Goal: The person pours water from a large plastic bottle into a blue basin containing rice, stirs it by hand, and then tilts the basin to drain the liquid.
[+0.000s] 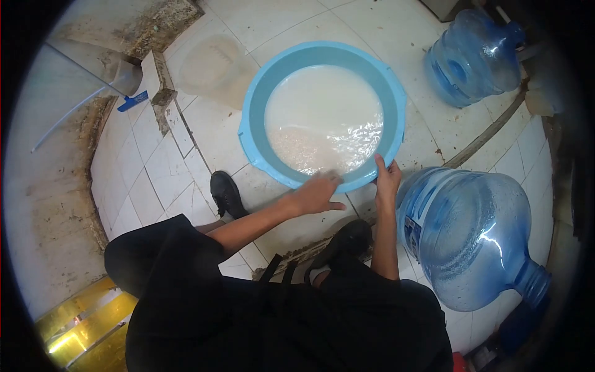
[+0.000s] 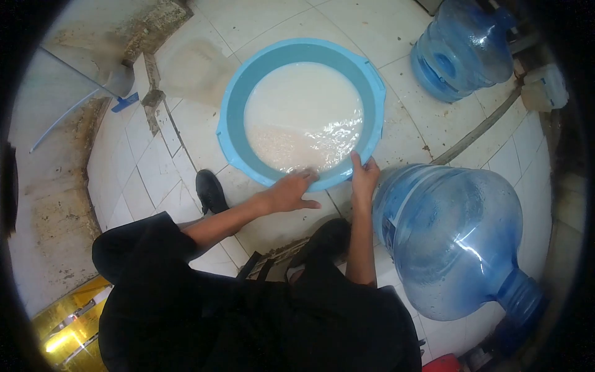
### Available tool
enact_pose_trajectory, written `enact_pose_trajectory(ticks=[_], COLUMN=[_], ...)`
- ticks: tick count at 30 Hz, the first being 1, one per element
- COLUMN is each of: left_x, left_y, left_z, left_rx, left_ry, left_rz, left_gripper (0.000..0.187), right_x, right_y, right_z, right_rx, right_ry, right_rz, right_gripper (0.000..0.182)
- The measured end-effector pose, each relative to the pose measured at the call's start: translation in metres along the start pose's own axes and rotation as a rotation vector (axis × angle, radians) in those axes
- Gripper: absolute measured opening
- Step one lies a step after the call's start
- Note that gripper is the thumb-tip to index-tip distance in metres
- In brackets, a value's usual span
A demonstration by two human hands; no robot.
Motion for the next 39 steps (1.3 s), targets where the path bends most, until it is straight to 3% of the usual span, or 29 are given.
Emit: enact_pose_trajectory(ticks=[2,4,6,7,9,13,16,18,20,21,23,24,26,29,33,39], left_x=[-0.011,-0.007,-0.017,-0.021,-0.032,-0.038,-0.027,-0.012,-0.021,-0.01,0.012,0.016,0.021,0.021,0.018,0.018], left_y=[0.0,0.015,0.028,0.04,0.054,0.027,0.009,0.012,-0.009,-0.002,0.018,0.027,0.041,0.04,0.035,0.025], left_z=[0.011,0.037,0.071,0.092,0.132,0.129,0.085,0.06,0.021,0.011,-0.003,-0.004,-0.003,-0.002,-0.011,-0.03], left_rx=[0.022,0.179,0.297,0.296,0.172,0.192,0.339,0.444,0.187,0.18,0.389,0.386,0.269,0.264,0.262,0.418], left_ry=[0.001,-0.202,-0.491,-0.495,-0.64,-0.635,-0.667,-0.555,-0.028,-0.031,-0.316,-0.316,-0.329,-0.373,-0.292,-0.318], left_rz=[-0.133,-1.055,-0.26,-0.262,0.25,0.142,0.248,0.208,0.105,0.102,0.345,0.345,0.529,0.496,0.491,0.481], left_gripper=[0.081,0.075,0.075,0.075,0.076,0.076,0.077,0.075,0.068,0.068,0.046,0.046,0.027,0.018,0.018,0.014], right_x=[0.0,0.0,0.002,0.001,0.001,-0.002,-0.001,-0.001,-0.003,-0.003,-0.001,-0.001,-0.003,0.0,-0.002,-0.01], right_y=[-0.004,-0.005,-0.012,-0.021,-0.027,-0.01,-0.008,-0.002,-0.014,-0.019,-0.016,-0.014,-0.012,-0.009,-0.011,0.003], right_z=[-0.004,-0.005,-0.004,-0.001,0.008,0.0,-0.007,-0.007,0.0,0.003,0.003,0.003,0.003,0.002,-0.009,-0.04], right_rx=[0.011,0.009,0.01,-0.006,-0.044,-0.035,0.005,0.014,0.022,0.026,0.036,0.041,0.043,0.051,0.071,0.101], right_ry=[0.007,0.011,0.017,0.011,0.002,0.011,0.044,0.053,0.047,0.034,0.031,0.021,0.031,0.037,0.024,-0.045], right_rz=[0.008,-0.004,-0.011,-0.015,-0.028,-0.033,-0.033,0.003,0.007,0.012,0.032,0.052,0.036,0.013,0.02,0.054], right_gripper=[0.022,0.022,0.023,0.024,0.026,0.026,0.025,0.024,0.022,0.019,0.017,0.015,0.013,0.012,0.012,0.008])
Point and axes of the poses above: each hand's wrist, its own z-axis towards the middle knuckle, its own x-axis out of the palm, y = z × x, the point moved 1 cm from there along z, towards the middle knuckle, and after that the axes turned 11 degrees about -z, right-handed, at the moved point
